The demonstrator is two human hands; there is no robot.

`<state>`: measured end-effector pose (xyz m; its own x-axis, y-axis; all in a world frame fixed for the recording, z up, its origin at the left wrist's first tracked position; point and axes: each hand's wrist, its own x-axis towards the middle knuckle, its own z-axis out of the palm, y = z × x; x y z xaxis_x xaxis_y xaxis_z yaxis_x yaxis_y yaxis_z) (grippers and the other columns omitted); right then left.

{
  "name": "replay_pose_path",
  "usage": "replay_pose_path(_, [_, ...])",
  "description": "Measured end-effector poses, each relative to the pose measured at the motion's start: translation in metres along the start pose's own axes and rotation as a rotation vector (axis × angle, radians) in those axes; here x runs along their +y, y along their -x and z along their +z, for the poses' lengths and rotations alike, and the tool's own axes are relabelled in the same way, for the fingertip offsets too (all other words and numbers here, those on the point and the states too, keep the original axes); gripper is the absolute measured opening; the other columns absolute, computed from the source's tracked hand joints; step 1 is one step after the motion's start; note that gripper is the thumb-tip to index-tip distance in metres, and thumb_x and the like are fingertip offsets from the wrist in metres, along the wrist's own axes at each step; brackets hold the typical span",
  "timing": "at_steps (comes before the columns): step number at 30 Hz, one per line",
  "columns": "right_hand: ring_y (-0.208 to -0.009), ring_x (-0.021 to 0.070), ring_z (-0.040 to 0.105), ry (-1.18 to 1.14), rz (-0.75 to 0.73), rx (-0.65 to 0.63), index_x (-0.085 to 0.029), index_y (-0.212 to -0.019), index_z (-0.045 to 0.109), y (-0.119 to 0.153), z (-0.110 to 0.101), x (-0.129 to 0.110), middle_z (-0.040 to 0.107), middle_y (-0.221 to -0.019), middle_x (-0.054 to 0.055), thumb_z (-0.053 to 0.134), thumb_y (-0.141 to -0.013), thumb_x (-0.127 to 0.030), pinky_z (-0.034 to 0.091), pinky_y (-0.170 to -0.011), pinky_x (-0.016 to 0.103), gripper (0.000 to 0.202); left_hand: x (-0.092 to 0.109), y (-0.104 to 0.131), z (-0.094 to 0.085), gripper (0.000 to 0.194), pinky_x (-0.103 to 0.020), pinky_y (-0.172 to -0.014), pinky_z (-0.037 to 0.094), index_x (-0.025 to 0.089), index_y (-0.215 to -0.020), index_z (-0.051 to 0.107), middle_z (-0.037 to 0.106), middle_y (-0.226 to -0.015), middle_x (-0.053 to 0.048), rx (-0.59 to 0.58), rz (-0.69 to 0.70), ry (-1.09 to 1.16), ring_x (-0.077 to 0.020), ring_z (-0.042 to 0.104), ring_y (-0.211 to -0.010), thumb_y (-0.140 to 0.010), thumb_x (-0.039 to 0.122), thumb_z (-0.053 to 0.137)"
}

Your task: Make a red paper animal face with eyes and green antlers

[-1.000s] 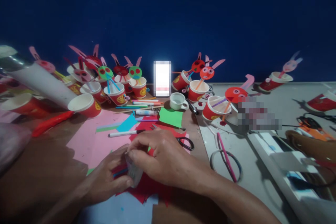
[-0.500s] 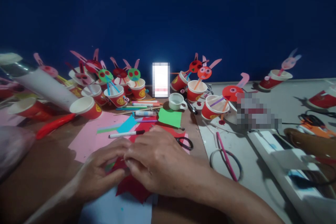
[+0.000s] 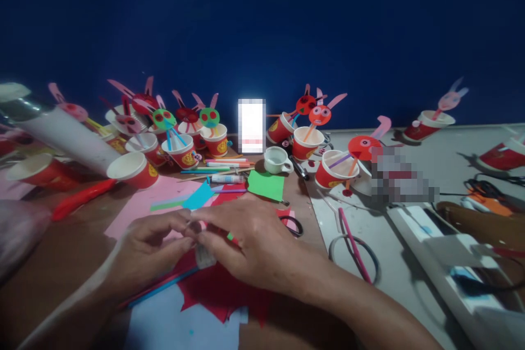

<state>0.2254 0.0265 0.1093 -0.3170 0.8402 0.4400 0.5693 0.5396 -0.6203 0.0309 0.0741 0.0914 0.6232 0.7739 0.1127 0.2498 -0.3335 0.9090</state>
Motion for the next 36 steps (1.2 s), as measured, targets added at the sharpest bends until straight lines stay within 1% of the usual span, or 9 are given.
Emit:
replay_pose_path(6, [-0.096, 0.0149, 0.062, -0.048, 0.107, 0.024, -0.023, -0.123, 0.054, -0.002, 0.001, -0.001, 0.066, -0.112, 0.003, 0.055, -0.085, -0.021, 0.046, -0.084, 0.025, 0.038, -0.004, -0.007, -0.01, 0.007, -0.025, -0.069, 0.045, 0.017, -0.071, 0.062, 0.063, -0.073, -0.001, 0.052, -0.042, 0.082, -0.0138, 0.058, -0.071, -0.077, 0.02, 0.061])
replay_pose_path(10, [-0.083, 0.0139, 0.063, -0.035, 0.222, 0.051, -0.027, -0.138, 0.033, 0.001, -0.01, 0.004, 0.068, -0.1, 0.002, 0.054, -0.085, -0.023, 0.047, -0.081, 0.029, 0.057, -0.005, -0.014, -0.012, 0.008, -0.026, -0.069, 0.044, 0.018, -0.07, 0.063, 0.062, -0.071, 0.0, -0.005, -0.019, 0.151, -0.0142, 0.057, -0.07, -0.078, 0.019, 0.06])
replay_pose_path(12, [-0.079, 0.0134, 0.063, 0.007, 0.268, 0.064, -0.027, -0.139, 0.032, 0.007, -0.019, 0.012, 0.068, -0.093, 0.001, 0.051, -0.087, -0.024, 0.047, -0.08, 0.028, 0.055, -0.005, -0.016, -0.013, 0.009, -0.026, -0.068, 0.045, 0.018, -0.068, 0.063, 0.062, -0.071, -0.001, -0.015, -0.023, 0.188, -0.0143, 0.057, -0.07, -0.077, 0.019, 0.06])
replay_pose_path(16, [-0.077, 0.0174, 0.063, 0.374, 0.36, -0.188, -0.022, -0.109, 0.061, 0.035, -0.024, 0.041, 0.068, -0.083, 0.005, 0.051, -0.086, -0.025, 0.045, -0.069, 0.027, 0.026, -0.006, -0.018, -0.014, 0.009, -0.026, -0.066, 0.045, 0.018, -0.066, 0.063, 0.063, -0.068, -0.001, 0.123, -0.124, 0.254, -0.0151, 0.057, -0.068, -0.072, 0.024, 0.064])
replay_pose_path(20, [-0.082, 0.024, 0.065, 0.697, 0.603, -0.462, -0.021, -0.099, 0.065, 0.063, -0.017, 0.066, 0.067, -0.089, 0.008, 0.055, -0.08, -0.027, 0.044, -0.064, 0.029, 0.022, -0.008, -0.017, -0.013, 0.017, -0.026, -0.062, 0.044, 0.016, -0.065, 0.061, 0.06, -0.062, -0.001, 0.221, -0.202, 0.372, -0.0137, 0.053, -0.061, -0.074, 0.031, 0.061])
replay_pose_path(24, [-0.088, 0.0235, 0.064, 0.705, 0.643, -0.531, -0.023, -0.104, 0.062, 0.065, -0.011, 0.069, 0.066, -0.097, 0.008, 0.053, -0.081, -0.029, 0.043, -0.067, 0.029, 0.026, -0.01, -0.017, -0.008, 0.022, -0.025, -0.058, 0.042, 0.016, -0.065, 0.06, 0.059, -0.06, -0.001, 0.23, -0.241, 0.468, -0.012, 0.051, -0.057, -0.076, 0.034, 0.06])
replay_pose_path(30, [-0.084, 0.0275, 0.066, 0.752, 0.596, -0.579, -0.018, -0.103, 0.063, 0.057, -0.007, 0.065, 0.07, -0.087, 0.01, 0.052, -0.076, -0.025, 0.041, -0.063, 0.03, 0.029, -0.016, -0.014, -0.008, 0.021, -0.023, -0.059, 0.045, 0.014, -0.067, 0.062, 0.06, -0.065, -0.001, 0.221, -0.283, 0.594, -0.0113, 0.055, -0.059, -0.076, 0.033, 0.063])
replay_pose_path(33, [-0.074, 0.0252, 0.066, 0.642, 0.604, -0.557, -0.02, -0.096, 0.064, 0.062, -0.021, 0.065, 0.07, -0.077, 0.006, 0.051, -0.074, -0.023, 0.04, -0.06, 0.029, 0.026, -0.019, -0.012, -0.009, 0.021, -0.022, -0.059, 0.045, 0.014, -0.07, 0.063, 0.062, -0.071, -0.002, 0.174, -0.271, 0.593, -0.0107, 0.055, -0.061, -0.08, 0.033, 0.061])
replay_pose_path(36, [-0.077, 0.0217, 0.065, 0.431, 0.639, -0.489, -0.026, -0.11, 0.058, 0.066, -0.042, 0.059, 0.07, -0.086, 0.002, 0.051, -0.074, -0.02, 0.043, -0.064, 0.028, 0.037, -0.022, -0.012, -0.01, 0.023, -0.022, -0.06, 0.045, 0.014, -0.07, 0.062, 0.062, -0.068, -0.002, 0.191, -0.265, 0.595, -0.0108, 0.055, -0.062, -0.082, 0.033, 0.059])
